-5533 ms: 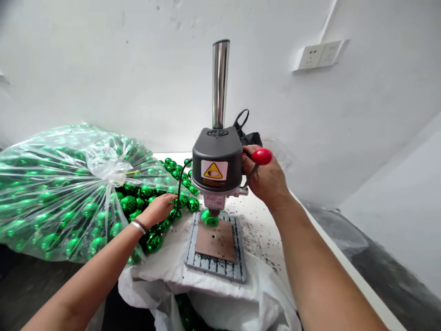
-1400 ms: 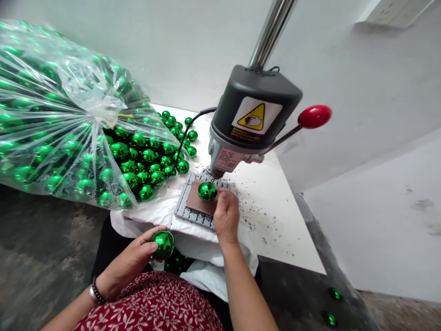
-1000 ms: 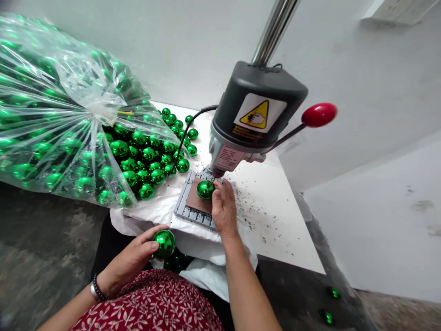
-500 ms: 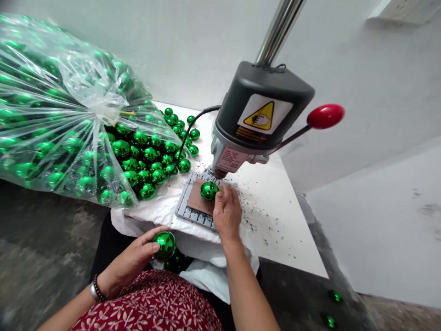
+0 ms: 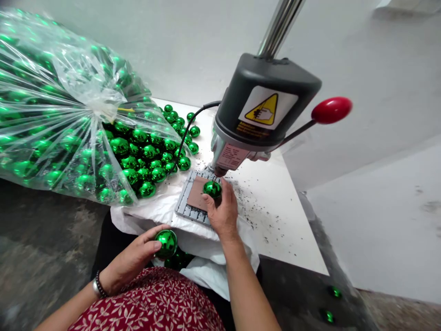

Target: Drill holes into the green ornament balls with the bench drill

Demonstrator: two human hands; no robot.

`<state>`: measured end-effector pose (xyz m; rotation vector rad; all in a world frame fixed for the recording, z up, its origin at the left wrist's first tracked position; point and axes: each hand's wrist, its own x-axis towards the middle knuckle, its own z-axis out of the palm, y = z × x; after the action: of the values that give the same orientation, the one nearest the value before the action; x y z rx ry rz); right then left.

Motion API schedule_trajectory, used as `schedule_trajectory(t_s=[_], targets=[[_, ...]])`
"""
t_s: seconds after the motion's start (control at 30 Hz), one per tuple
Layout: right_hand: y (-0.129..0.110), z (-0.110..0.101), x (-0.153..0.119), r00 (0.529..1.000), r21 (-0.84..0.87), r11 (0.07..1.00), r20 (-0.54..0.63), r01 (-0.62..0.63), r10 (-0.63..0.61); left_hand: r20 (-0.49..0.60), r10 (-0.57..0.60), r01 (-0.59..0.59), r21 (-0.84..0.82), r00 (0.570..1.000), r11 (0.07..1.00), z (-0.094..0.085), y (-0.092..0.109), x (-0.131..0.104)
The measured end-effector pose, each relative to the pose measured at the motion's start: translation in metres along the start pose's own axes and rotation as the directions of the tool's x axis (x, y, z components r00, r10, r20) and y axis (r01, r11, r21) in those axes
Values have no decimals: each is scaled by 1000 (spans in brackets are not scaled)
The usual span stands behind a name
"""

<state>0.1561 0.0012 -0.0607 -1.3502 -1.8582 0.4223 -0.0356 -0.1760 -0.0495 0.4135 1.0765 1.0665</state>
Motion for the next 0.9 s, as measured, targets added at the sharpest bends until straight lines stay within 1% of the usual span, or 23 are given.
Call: schedule_trajectory(t_s=[0.17,0.33,0.47,0.6,0.67,0.77,0.9], targets=[[5,6,1,1000,-22,1000,24,-17,17,-8,12,-12,-10,1000,1000,-2,-3,0],[11,9,-2,999,-40,999,40,-12,13,1,7,-7,-10,1000,1000,0,0,-1],[5,12,-3,999,-76,997,28,-18,20,0,-2,2,-12,1000,1000,2,2,-2],[-5,7,-9,1000,-119,993,6,-4,4,-40,22,-24,-49,999,998,1,3,-3],[-8,1,-17,999,-136,990,11,35,-34,-69,38,-43,-75,997,996,1,5,-3],[-15,-6,-34,990,-146,979,40,141,-137,-102,60,-71,-108,993,992,1,11,-3],[-29,-11,-60,953,-123,946,77,301,-293,-160,112,-136,-147,981,980,1,18,-5]])
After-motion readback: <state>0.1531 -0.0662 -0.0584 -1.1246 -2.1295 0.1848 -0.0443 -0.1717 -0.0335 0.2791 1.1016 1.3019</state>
